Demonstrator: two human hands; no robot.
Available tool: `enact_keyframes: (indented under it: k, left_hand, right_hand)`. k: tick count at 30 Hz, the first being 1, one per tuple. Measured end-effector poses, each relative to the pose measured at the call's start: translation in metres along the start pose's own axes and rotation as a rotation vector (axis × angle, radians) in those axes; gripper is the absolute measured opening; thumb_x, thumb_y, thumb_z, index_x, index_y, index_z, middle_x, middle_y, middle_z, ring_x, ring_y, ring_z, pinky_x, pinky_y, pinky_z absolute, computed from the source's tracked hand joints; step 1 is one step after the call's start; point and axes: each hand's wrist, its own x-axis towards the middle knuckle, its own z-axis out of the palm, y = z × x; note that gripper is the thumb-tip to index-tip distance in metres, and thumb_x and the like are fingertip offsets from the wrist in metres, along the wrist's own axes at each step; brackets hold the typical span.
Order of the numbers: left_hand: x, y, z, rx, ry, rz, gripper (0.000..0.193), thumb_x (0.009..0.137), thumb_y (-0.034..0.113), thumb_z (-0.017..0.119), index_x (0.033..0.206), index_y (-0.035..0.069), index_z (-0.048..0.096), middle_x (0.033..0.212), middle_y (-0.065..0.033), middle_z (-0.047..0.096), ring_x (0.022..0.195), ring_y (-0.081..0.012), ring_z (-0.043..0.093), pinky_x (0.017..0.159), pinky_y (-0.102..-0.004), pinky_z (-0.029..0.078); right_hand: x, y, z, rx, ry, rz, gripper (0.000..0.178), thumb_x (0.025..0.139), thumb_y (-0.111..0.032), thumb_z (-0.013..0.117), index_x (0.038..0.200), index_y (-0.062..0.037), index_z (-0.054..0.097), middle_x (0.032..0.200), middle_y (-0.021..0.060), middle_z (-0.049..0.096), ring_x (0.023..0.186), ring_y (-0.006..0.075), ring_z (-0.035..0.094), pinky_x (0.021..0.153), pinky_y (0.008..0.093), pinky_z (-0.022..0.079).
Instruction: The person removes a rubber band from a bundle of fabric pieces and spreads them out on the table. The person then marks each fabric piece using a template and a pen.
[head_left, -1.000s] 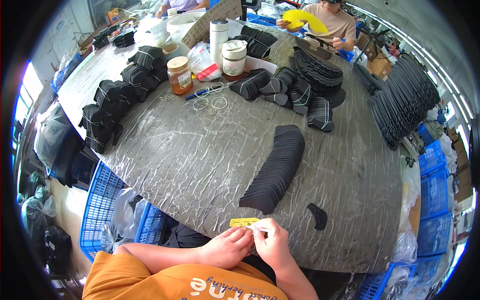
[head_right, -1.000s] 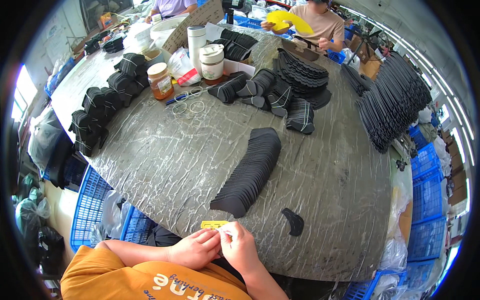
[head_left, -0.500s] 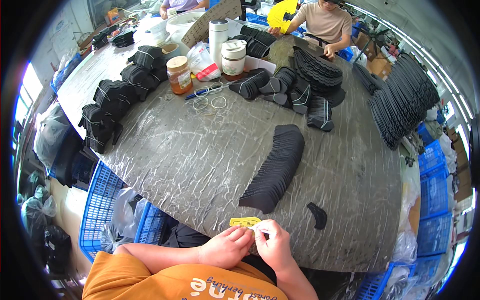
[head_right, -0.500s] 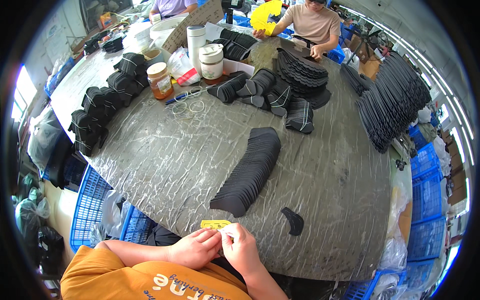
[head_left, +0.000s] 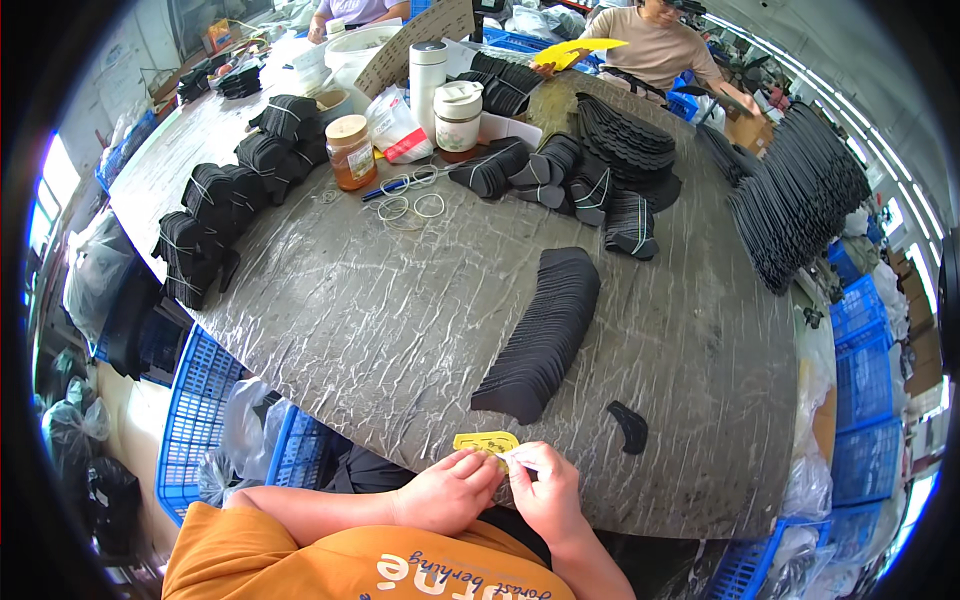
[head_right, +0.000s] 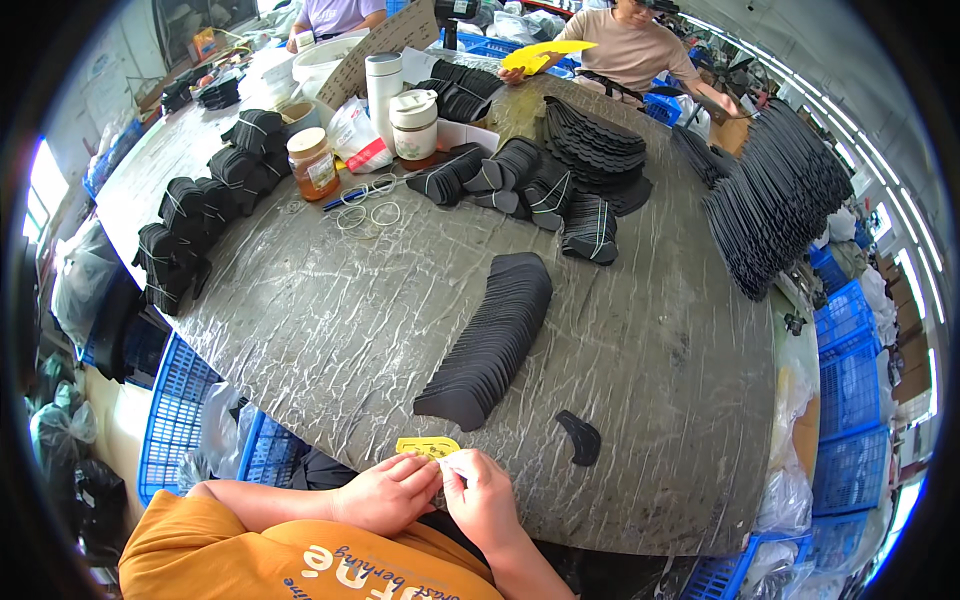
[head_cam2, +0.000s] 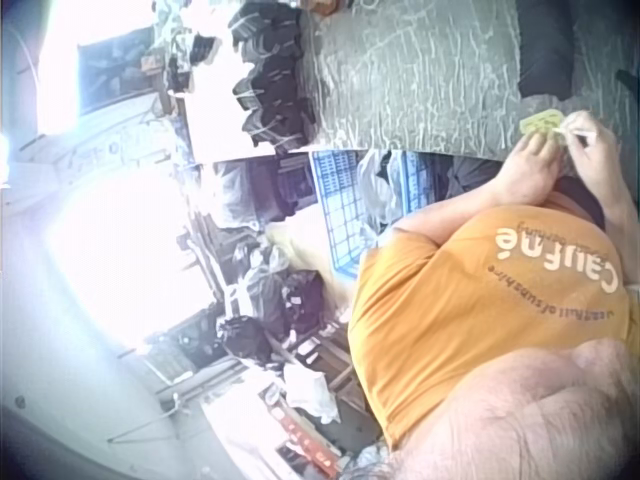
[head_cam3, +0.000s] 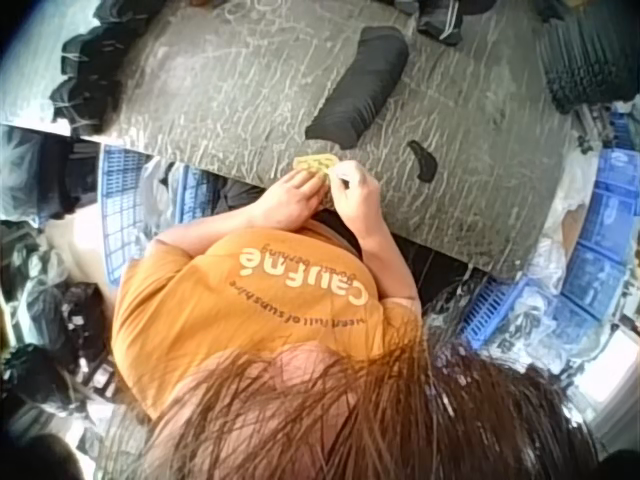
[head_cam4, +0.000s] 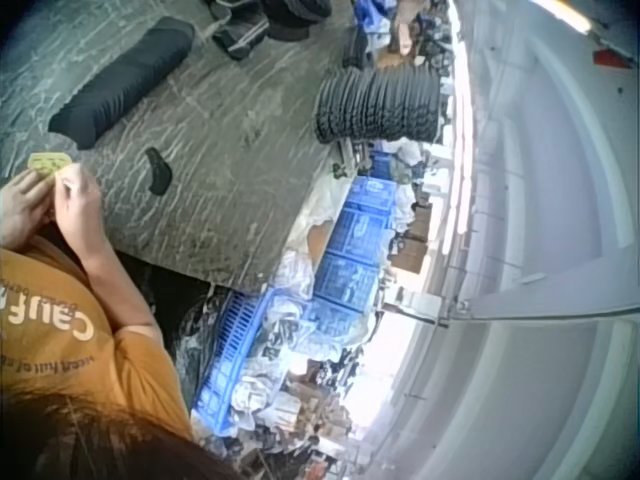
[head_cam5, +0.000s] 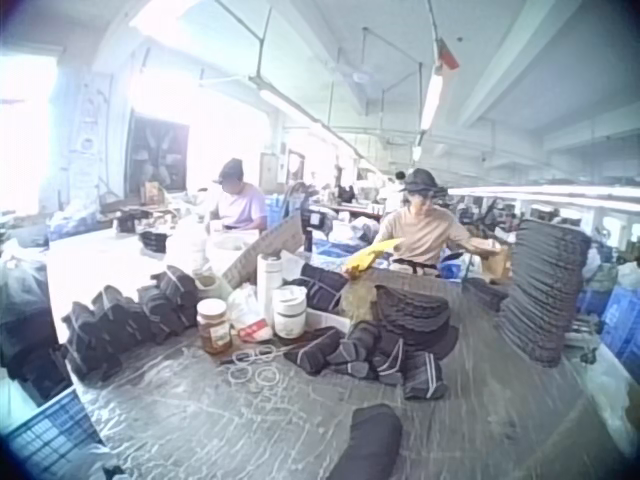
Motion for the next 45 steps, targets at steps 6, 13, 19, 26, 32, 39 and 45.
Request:
enact_keyframes:
  k: [6,13,19,26,32,39,45]
  left_hand:
    - [0.001,0.001,0.001,-0.012,-0.011,0.006,0.052,0.082,0.030,0.068,0.120,-0.005,0.063,0.120,-0.0144,0.059,0.117,-0.0292,0.057,0.103,-0.0416,0.047]
    - [0.002,-0.003,0.005,-0.013,0.009,-0.009,0.051,0.084,0.030,0.067,0.122,-0.004,0.063,0.125,-0.0156,0.059,0.118,-0.0293,0.057,0.103,-0.0416,0.048]
    - [-0.002,-0.004,0.004,-0.053,0.007,-0.058,0.049,0.085,0.030,0.067,0.121,-0.002,0.064,0.122,-0.0129,0.061,0.115,-0.0277,0.058,0.099,-0.0401,0.049]
    - [-0.005,-0.002,0.035,0.066,0.157,0.046,0.059,0.080,0.045,0.070,0.117,-0.001,0.065,0.116,-0.0134,0.058,0.108,-0.0327,0.053,0.096,-0.0435,0.045]
    - [0.001,0.000,0.023,0.042,0.063,0.016,0.053,0.084,0.043,0.067,0.115,0.000,0.066,0.111,-0.0136,0.060,0.104,-0.0318,0.054,0.094,-0.0422,0.046]
    - [0.000,-0.002,0.033,0.097,0.136,0.005,0.046,0.082,0.041,0.067,0.108,0.003,0.069,0.108,-0.0098,0.060,0.100,-0.0291,0.055,0.088,-0.0404,0.048]
    - [-0.006,-0.002,0.043,0.035,0.163,0.019,0.030,0.085,0.030,0.057,0.104,0.011,0.069,0.110,-0.0126,0.059,0.102,-0.0319,0.058,0.084,-0.0439,0.052]
  right_hand:
    - [0.003,-0.002,0.001,-0.044,-0.023,-0.006,0.014,0.085,0.003,0.069,0.093,-0.0014,0.058,0.085,0.0153,0.067,0.076,0.0332,0.069,0.067,0.0387,0.055]
    - [-0.005,0.000,-0.008,-0.041,-0.002,0.021,0.019,0.083,0.005,0.068,0.093,-0.0031,0.053,0.081,0.0154,0.063,0.071,0.0367,0.064,0.063,0.0427,0.052]
    - [0.009,-0.010,-0.008,-0.028,0.074,0.078,0.015,0.085,0.005,0.061,0.096,-0.0028,0.055,0.085,0.0156,0.063,0.081,0.0355,0.065,0.070,0.0441,0.052]
    - [0.123,-0.062,-0.007,-0.096,-0.207,-0.250,0.030,0.094,-0.002,0.050,0.123,-0.0015,0.059,0.096,0.0177,0.068,0.089,0.0328,0.068,0.080,0.0417,0.055]
    - [0.277,-0.174,-0.016,-0.184,-0.059,-0.463,0.038,0.095,-0.008,0.050,0.131,0.0053,0.054,0.090,0.0283,0.067,0.082,0.0442,0.067,0.070,0.0501,0.053]
    - [0.206,-0.107,0.006,-0.199,-0.303,-0.382,0.024,0.097,-0.021,0.053,0.116,-0.0079,0.061,0.099,0.0183,0.072,0.091,0.0411,0.067,0.079,0.0519,0.053]
    - [0.093,-0.043,-0.003,-0.200,-0.393,-0.181,0.030,0.098,-0.025,0.052,0.099,0.0006,0.068,0.097,0.0223,0.069,0.093,0.0416,0.065,0.080,0.0477,0.052]
